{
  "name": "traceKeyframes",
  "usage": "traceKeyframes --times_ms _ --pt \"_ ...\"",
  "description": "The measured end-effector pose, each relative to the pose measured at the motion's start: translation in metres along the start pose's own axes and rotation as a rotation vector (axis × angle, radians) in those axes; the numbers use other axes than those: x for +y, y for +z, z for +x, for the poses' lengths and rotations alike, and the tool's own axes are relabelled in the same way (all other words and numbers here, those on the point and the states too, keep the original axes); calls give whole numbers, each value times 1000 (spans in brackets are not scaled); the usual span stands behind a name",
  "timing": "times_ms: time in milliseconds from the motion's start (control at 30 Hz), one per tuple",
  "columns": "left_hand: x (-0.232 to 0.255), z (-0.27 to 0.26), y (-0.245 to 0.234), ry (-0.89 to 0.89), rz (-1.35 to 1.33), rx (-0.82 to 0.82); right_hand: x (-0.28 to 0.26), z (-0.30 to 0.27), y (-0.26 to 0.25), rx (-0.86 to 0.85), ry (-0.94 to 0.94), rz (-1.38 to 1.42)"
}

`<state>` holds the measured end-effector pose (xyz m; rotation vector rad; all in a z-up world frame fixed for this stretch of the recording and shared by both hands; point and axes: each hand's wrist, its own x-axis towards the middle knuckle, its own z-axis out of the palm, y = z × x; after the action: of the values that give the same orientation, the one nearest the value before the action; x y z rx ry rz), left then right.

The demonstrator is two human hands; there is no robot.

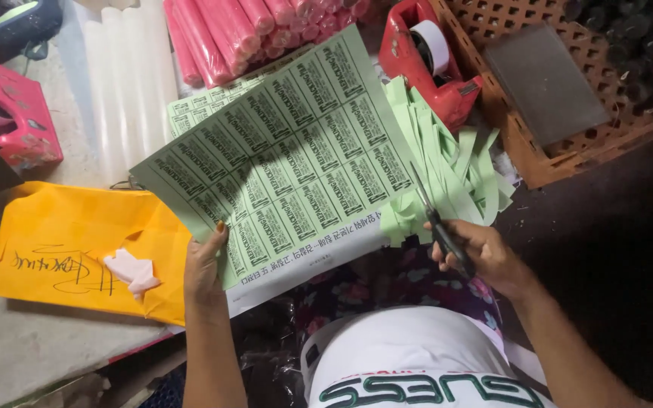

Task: Cutting sheets of printed green labels into strips using scissors at a workbench.

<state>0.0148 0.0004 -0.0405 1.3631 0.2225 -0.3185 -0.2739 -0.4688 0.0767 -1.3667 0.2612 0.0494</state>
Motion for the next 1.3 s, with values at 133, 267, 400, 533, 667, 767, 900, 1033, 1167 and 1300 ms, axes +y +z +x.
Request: traceKeyframes --times_ms 133,267,400,533,667,767,900,1033,1167,1300 --pt "23 -21 28 -28 2 0 -11 1 -3 8 -18 42" --pt "29 -25 33 -38 -15 -5 -7 0 -7 15 -27 62" --pt "37 -30 42 -56 -38 -33 -10 1 -5 21 -40 34" --pt "26 -20 30 -55 -31 -51 -11 0 -4 28 -40 48" --pt "20 -12 26 -42 -16 -69 -2 -5 -6 34 -21 30" --pt "21 -14 27 -63 -30 -98 6 -8 -3 58 -34 33" --pt "36 -29 45 -55 -42 -116 15 -8 -3 85 -57 31" --pt "28 -22 37 -47 -31 -154 -8 -2 6 81 -78 48" --pt "27 -25 37 -25 -21 -168 -21 2 10 79 -82 74" --pt "33 -28 41 -16 -15 -179 -9 0 10 108 -80 64"
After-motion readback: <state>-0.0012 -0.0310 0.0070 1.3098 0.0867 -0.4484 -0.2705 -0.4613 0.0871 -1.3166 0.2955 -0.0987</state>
